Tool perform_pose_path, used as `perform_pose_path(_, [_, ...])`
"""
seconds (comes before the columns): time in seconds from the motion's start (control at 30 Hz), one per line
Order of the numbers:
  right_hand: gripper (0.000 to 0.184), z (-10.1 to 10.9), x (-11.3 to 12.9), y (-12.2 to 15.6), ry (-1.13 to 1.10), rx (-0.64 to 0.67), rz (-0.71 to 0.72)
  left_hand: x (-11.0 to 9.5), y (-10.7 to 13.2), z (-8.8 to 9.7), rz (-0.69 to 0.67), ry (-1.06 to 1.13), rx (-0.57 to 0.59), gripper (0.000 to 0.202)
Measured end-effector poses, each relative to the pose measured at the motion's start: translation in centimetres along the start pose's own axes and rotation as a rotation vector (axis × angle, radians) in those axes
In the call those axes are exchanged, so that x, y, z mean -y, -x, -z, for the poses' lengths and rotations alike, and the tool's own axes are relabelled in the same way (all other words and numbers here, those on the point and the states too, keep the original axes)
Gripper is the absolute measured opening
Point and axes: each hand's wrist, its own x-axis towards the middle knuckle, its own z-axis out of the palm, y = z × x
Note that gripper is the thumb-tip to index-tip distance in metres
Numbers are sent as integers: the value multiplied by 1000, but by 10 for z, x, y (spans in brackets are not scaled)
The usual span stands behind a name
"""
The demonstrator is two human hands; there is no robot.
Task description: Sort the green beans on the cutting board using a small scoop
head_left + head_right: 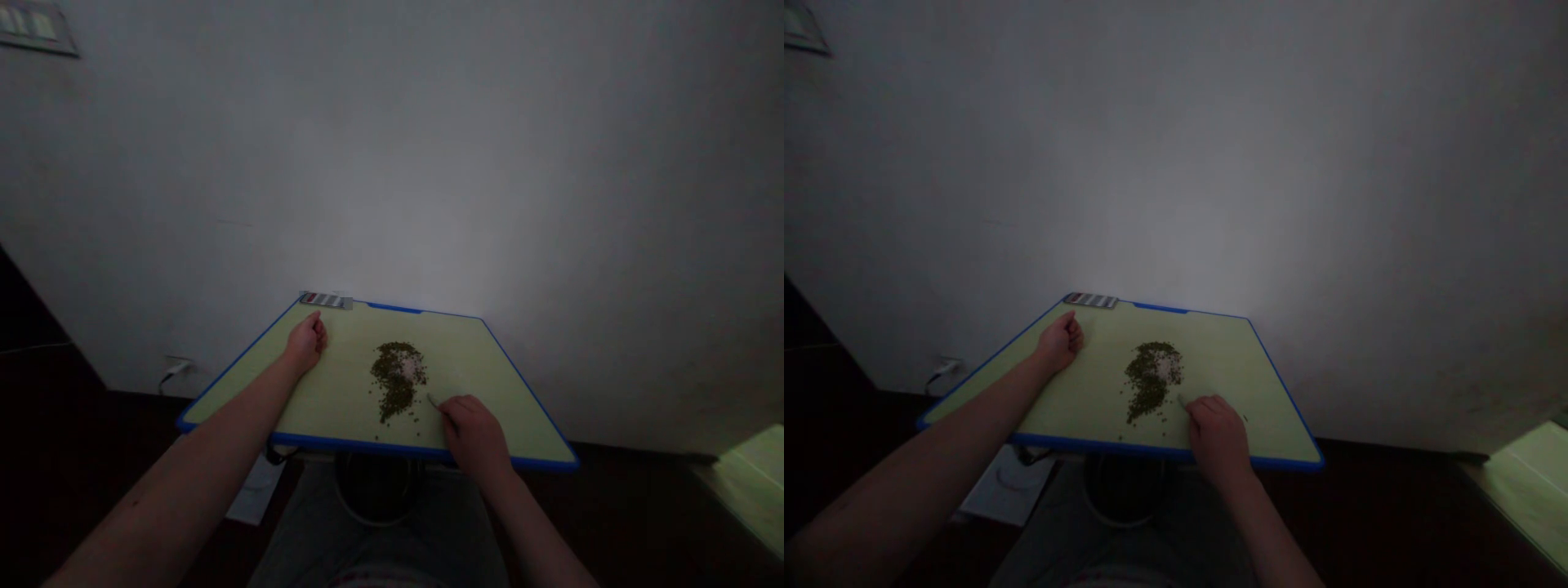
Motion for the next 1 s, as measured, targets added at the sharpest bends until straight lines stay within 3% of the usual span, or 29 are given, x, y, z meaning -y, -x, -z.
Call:
perform_pose_path(0.37, [18, -2, 14, -6, 17, 6, 35, 1, -2, 2, -7, -7, 18, 34])
perform_pose_path(0.77, [15, -3, -37, -29, 121, -69, -157, 0, -2, 3, 8, -2, 15, 34])
perform_pose_path(1.0, [16, 4, -22, -16, -118, 11, 66, 4, -6, 5, -19, 2, 16, 33])
